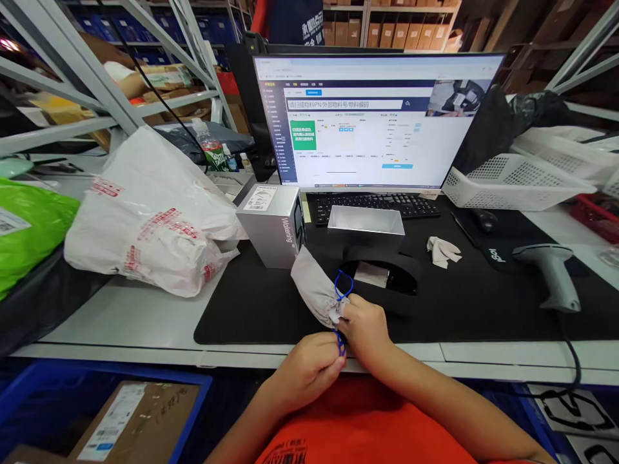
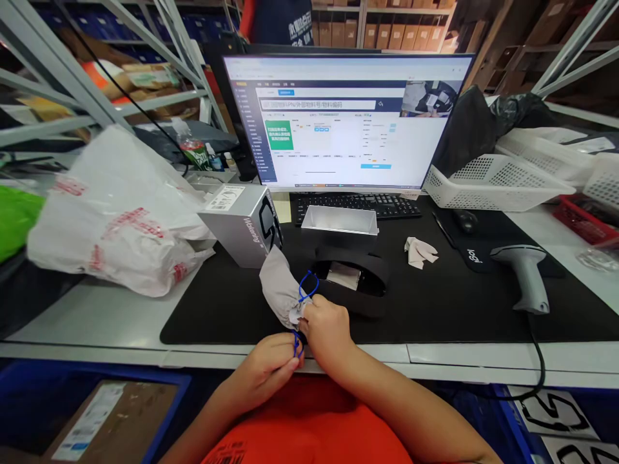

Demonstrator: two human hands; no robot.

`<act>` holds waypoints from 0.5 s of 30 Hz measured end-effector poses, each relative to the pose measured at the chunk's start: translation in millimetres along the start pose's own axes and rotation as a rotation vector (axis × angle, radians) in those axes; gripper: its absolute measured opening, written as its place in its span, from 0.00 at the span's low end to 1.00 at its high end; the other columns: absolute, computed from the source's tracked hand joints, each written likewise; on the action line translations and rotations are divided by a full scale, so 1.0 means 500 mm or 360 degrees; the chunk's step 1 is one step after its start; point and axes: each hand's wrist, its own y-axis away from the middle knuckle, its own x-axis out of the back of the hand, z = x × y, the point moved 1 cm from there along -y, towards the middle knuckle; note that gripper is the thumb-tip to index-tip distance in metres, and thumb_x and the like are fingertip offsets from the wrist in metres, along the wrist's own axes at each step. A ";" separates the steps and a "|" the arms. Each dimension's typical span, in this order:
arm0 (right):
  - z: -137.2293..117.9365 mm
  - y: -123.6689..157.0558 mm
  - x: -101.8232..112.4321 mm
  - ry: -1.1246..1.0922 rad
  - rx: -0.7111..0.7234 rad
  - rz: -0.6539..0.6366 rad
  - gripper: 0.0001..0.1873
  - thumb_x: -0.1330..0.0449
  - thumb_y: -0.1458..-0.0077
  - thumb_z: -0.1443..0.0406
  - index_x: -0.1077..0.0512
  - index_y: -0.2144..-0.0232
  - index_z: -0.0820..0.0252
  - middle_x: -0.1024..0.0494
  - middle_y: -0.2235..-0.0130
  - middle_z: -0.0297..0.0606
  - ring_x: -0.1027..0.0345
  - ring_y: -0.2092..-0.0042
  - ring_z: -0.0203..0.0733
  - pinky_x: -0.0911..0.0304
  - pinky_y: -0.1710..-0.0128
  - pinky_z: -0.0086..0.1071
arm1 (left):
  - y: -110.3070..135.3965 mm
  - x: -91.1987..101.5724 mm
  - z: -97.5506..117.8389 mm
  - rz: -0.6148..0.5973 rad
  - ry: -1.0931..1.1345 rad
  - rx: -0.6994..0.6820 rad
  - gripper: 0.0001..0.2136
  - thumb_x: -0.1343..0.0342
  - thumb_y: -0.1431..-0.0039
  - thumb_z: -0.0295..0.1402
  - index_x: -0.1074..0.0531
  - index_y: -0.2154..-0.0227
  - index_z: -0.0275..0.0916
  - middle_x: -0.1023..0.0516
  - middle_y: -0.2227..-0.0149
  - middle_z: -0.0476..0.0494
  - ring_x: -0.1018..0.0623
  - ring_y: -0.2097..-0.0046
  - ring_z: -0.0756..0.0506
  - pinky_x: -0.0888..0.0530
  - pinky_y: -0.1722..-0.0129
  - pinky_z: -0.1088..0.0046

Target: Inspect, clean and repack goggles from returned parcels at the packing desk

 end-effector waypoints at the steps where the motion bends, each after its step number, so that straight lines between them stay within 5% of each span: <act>1: -0.003 0.000 0.006 0.0029 0.0018 -0.0050 0.04 0.34 0.46 0.71 0.21 0.73 0.61 0.22 0.69 0.40 0.29 0.69 0.40 0.43 0.72 0.30 | 0.005 0.003 -0.003 0.0018 0.0020 0.0031 0.18 0.61 0.27 0.33 0.33 0.73 0.39 0.28 0.73 0.45 0.30 0.69 0.48 0.32 0.68 0.72; 7: 0.021 0.022 0.108 -0.0213 0.0386 -0.0385 0.07 0.35 0.39 0.63 0.20 0.68 0.57 0.18 0.65 0.36 0.23 0.63 0.39 0.34 0.63 0.28 | 0.047 0.038 -0.029 0.0456 0.0116 0.0321 0.18 0.55 0.29 0.33 0.29 0.74 0.39 0.25 0.72 0.45 0.25 0.68 0.48 0.30 0.68 0.74; 10: 0.038 0.027 0.152 -0.0256 0.0479 -0.0210 0.07 0.37 0.38 0.67 0.20 0.58 0.55 0.17 0.53 0.36 0.22 0.54 0.40 0.32 0.54 0.29 | 0.062 0.053 -0.035 0.0562 0.0162 0.0422 0.18 0.54 0.29 0.33 0.28 0.75 0.38 0.24 0.72 0.45 0.24 0.68 0.48 0.29 0.69 0.74; 12: 0.033 0.023 0.148 -0.0051 0.0490 -0.0175 0.15 0.36 0.40 0.69 0.24 0.51 0.56 0.20 0.48 0.41 0.22 0.53 0.44 0.30 0.56 0.33 | 0.064 0.058 -0.032 0.0591 0.0171 0.0430 0.17 0.54 0.30 0.33 0.27 0.75 0.38 0.24 0.73 0.45 0.24 0.69 0.48 0.29 0.70 0.75; 15: 0.008 0.016 0.098 0.0230 0.0536 -0.0454 0.28 0.36 0.44 0.71 0.32 0.41 0.61 0.19 0.51 0.47 0.20 0.58 0.49 0.29 0.63 0.35 | 0.064 0.060 -0.027 0.0648 0.0183 0.0435 0.18 0.54 0.31 0.33 0.27 0.76 0.39 0.24 0.74 0.45 0.24 0.70 0.48 0.29 0.71 0.75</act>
